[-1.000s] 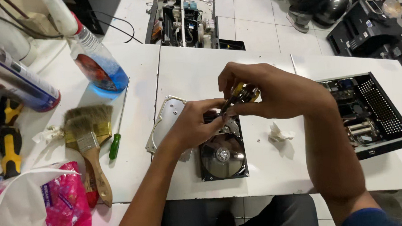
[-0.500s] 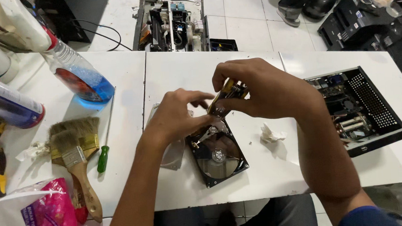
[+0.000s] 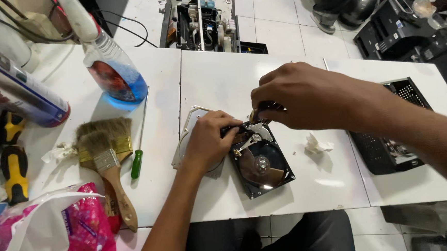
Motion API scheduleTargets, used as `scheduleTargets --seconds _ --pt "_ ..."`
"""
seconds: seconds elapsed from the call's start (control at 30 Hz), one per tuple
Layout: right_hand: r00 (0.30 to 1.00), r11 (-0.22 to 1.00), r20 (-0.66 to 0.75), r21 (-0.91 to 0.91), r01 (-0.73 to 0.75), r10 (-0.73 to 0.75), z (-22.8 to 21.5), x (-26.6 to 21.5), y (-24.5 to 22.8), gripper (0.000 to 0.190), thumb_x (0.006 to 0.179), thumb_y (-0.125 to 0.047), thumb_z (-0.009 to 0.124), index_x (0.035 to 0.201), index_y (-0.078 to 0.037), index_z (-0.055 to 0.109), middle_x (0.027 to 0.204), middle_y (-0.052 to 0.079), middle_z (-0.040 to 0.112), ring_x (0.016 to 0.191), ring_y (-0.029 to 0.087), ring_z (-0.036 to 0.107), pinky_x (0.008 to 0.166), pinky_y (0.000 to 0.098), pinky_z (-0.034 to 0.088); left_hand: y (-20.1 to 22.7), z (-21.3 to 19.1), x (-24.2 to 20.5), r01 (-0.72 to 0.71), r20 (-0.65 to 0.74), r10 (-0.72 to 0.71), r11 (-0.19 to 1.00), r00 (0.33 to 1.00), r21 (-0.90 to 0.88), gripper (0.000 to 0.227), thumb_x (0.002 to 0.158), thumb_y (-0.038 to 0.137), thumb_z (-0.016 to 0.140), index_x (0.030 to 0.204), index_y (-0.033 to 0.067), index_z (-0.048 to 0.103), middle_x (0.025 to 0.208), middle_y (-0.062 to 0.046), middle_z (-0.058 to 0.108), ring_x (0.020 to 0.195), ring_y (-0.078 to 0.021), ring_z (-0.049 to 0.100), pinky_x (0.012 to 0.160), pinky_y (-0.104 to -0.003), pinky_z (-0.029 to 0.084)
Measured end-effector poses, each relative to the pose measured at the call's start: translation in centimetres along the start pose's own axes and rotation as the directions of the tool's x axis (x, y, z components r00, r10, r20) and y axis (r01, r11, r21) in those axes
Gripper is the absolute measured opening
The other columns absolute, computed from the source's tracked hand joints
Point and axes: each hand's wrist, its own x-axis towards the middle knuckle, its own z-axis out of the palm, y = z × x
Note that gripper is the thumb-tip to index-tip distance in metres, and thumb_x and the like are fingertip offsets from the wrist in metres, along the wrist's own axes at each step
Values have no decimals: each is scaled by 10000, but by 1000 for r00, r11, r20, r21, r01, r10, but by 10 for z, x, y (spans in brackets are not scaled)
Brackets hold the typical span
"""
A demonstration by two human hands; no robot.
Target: The person uses a screwdriver to remove screws from a hard drive, then sprays compressed air into the drive's interior. They wipe the drive with a tissue and continue cleaning the internal components.
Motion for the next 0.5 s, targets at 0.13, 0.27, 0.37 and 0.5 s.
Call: scheduleTargets --seconds 0.13,0.27,0.37,0.5 --pt "977 980 -108 -100 175 -185 6 6 9 252 1066 -333 655 1027 -120 785 939 49 806 780 293 761 709 451 584 -5 1 -2 -39 7 39 999 999 -9 200 909 153 716 1043 156 864 997 -8 796 1013 -229 695 938 -383 529" --pt "979 975 -3 -96 -202 203 0 8 -3 361 1126 -395 498 1357 -144 617 882 161 817 729 372 778 651 514 546 -8 1 -1 -32 48 32 999 998 7 205 921 155 708 1059 157 859 1045 1 796 1047 -234 695 930 -390 543" --pt "982 975 73 -157 -159 172 -4 10 -8 363 1104 -347 518 1441 -215 546 859 135 829 774 354 763 724 518 516 -9 2 0 -34 64 34 999 997 -13 209 921 153 702 1057 161 860 1061 2 795 1052 -232 695 921 -381 547" --pt "924 965 281 -106 -240 261 -20 7 -21 497 1030 -307 620 1507 -352 490 1213 -92 873 961 205 815 874 476 584 -16 4 1 -71 60 71 997 996 -1 207 914 153 713 1062 149 858 1071 -9 799 1056 -239 705 942 -384 550"
